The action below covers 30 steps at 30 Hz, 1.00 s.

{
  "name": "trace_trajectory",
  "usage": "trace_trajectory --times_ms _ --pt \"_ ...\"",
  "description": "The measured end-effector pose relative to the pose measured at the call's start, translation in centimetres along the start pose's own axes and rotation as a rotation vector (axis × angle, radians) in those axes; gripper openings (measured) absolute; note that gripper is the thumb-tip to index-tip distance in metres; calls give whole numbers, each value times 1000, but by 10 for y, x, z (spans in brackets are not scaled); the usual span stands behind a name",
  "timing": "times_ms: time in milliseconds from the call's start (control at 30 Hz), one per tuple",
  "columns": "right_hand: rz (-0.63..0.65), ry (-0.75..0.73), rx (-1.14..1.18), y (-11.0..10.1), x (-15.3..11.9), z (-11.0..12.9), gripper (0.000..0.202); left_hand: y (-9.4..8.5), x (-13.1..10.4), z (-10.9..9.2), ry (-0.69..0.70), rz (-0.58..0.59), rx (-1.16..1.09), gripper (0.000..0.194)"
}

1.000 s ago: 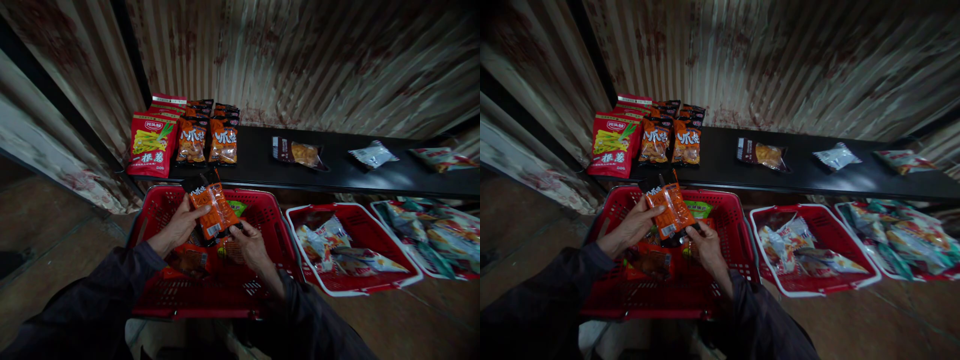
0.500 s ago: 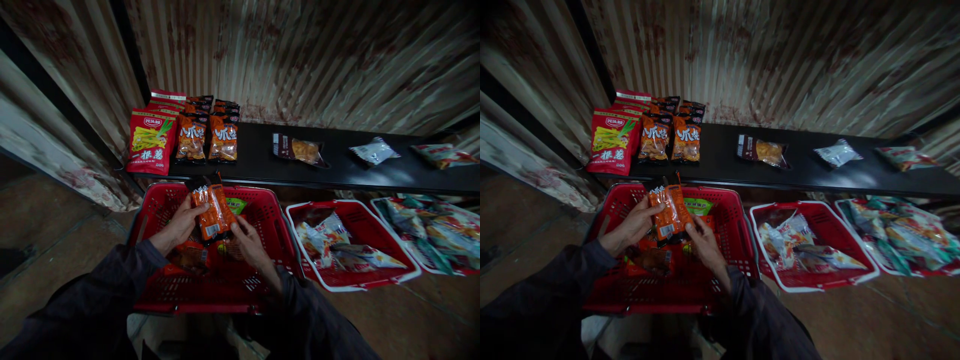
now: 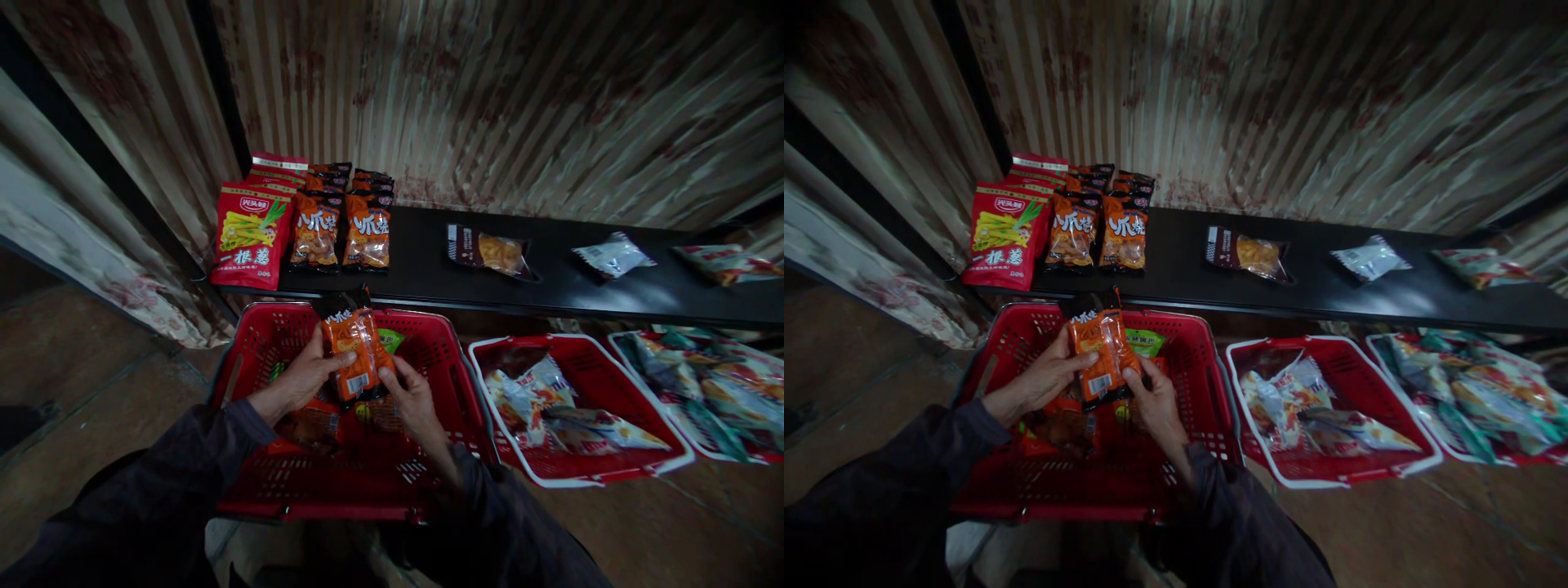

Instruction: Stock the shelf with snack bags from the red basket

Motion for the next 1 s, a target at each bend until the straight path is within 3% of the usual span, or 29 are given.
trace_trajectory --times_ms 267,500,667,1000 --pt "-51 -101 -404 -8 -3 -2 47 -4 0 8 -71 2 16 57" --pt "-79 -558 -930 4 -15 30 47 -3 1 11 18 32 47 62" --pt "-18 -653 -980 14 -19 34 57 2 -1 11 48 56 97 60" --pt "20 -666 -987 16 -21 34 60 3 -3 12 51 69 111 57"
Point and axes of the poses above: each hand's wrist, its own x-axis towards the middle knuckle, its own y-axis out of the palm, z = x × y, the point moved 6 cm from there along x, towards the middle knuckle, and after that the axes turned 9 degrees about z, right-handed, at the moved point
